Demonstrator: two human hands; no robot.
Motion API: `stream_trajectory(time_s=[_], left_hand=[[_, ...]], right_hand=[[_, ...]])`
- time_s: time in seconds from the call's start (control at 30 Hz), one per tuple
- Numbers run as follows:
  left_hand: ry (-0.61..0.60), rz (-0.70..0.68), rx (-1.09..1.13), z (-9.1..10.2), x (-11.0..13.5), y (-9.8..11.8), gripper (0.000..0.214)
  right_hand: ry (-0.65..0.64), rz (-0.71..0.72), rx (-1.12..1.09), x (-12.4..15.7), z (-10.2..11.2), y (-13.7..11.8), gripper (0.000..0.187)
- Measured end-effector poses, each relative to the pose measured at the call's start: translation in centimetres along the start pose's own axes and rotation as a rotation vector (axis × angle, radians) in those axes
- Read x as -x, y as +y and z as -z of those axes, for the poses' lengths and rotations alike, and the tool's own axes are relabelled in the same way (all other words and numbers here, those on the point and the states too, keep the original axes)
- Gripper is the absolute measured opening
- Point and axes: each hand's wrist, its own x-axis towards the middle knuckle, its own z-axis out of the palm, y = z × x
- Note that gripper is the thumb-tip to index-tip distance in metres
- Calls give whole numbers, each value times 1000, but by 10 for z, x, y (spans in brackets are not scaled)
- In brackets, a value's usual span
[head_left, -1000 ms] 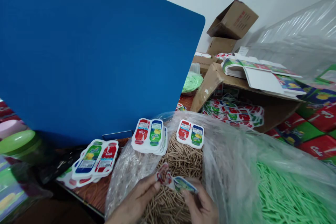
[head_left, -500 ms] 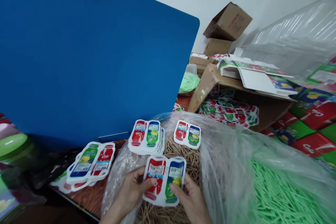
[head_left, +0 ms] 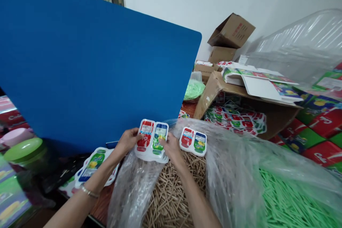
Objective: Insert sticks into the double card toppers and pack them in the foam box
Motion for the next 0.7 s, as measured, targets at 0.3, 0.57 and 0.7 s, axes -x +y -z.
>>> stream_trajectory(time_s=[0.3, 0.57, 0.7], left_hand=[[35, -20, -495, -5, -26, -19, 29], [141, -201, -774, -14, -12, -7, 48], [-1, -392, -769, -50, -1, 10, 39]], right_hand=[[143, 40, 243, -4, -21, 5, 45], [260, 115, 82, 21, 13, 35, 41], [400, 57, -23, 48, 52, 68, 44]])
